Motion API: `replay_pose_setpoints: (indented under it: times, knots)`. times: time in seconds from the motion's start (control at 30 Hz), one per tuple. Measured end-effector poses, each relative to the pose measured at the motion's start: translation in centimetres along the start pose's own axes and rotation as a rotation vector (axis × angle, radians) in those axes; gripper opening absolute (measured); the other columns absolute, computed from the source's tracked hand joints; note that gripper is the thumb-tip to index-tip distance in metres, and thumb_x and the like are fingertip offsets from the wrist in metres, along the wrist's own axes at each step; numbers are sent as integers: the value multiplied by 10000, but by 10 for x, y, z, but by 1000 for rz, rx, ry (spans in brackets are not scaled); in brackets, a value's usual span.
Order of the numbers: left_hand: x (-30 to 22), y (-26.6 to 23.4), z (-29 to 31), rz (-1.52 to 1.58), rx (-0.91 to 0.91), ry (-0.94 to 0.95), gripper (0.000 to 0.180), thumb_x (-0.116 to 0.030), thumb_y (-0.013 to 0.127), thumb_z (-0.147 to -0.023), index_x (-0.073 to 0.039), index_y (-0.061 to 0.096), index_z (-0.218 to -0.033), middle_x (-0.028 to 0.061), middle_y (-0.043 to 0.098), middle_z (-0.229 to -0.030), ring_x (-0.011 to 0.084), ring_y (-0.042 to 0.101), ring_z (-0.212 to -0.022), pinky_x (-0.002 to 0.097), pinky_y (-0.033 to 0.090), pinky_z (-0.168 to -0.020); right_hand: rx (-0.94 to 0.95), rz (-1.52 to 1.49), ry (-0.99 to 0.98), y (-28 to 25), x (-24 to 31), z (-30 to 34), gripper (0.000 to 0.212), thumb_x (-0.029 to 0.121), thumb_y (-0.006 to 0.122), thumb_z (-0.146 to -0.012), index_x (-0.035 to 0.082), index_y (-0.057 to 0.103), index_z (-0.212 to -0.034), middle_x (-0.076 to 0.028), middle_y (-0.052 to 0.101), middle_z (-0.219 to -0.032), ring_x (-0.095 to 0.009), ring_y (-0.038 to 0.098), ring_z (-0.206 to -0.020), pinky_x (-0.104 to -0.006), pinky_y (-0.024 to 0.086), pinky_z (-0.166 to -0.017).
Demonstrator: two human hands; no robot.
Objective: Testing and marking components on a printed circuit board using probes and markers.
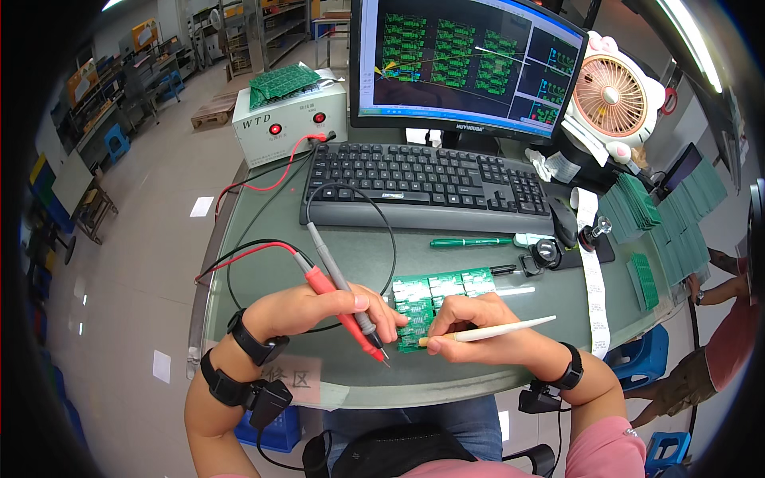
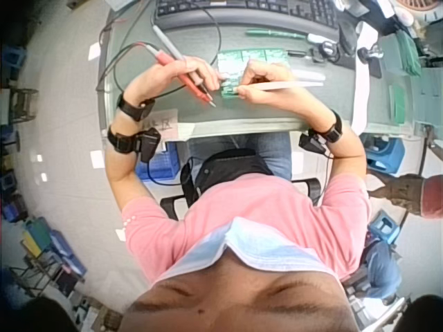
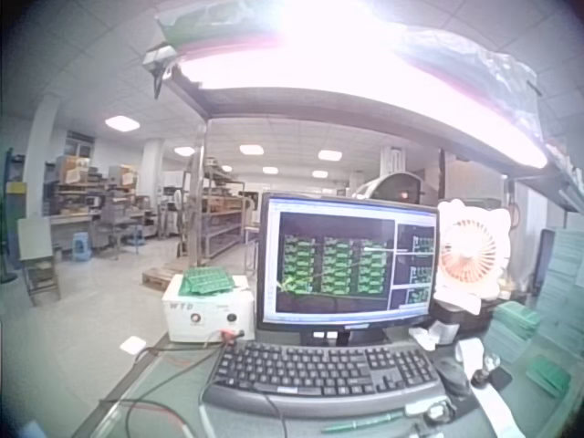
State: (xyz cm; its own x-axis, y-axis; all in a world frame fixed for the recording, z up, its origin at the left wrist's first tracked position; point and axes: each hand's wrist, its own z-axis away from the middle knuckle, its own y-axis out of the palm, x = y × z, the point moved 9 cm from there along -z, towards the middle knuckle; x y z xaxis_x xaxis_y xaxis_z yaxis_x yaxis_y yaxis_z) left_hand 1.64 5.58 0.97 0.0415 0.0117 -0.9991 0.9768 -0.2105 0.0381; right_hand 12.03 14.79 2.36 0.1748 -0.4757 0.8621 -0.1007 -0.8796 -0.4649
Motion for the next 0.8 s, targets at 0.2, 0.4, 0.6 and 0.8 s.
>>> replay_pose_setpoints:
  times: [0.2,0.4,0.6,0.8]
  knots:
    - [-1,0,0,-6,3,-2,484,-282,346,-985,39,708,-994,164,691,-1045,375,544,-1222,434,367,-1077,-10,-24,-1,0,1,0,197,169,727,-853,64,573,-789,-19,634,-656,-80,583,-541,-237,413,-469]
    - [-3,1,0,-16,11,12,491,-293,347,-992,43,706,-996,169,690,-1055,380,545,-1222,437,369,-1074,16,31,5,-1,3,-1,203,182,730,-853,66,575,-790,-14,644,-665,-85,590,-545,-234,423,-477]
    - [-1,2,0,-5,13,5,505,-310,353,-990,48,708,-989,177,691,-1060,376,548,-1218,441,373,-1070,9,-196,125,-5,3,0,172,217,667,-926,49,630,-912,-34,689,-781,-97,611,-601,-235,466,-528]
    - [3,-5,2,-27,-67,2,549,-341,340,-984,77,696,-978,200,689,-1053,391,563,-1191,460,377,-1068,-92,203,-271,-30,29,-1,271,266,682,-908,60,646,-1080,-55,704,-934,-215,664,-791,-318,514,-689]
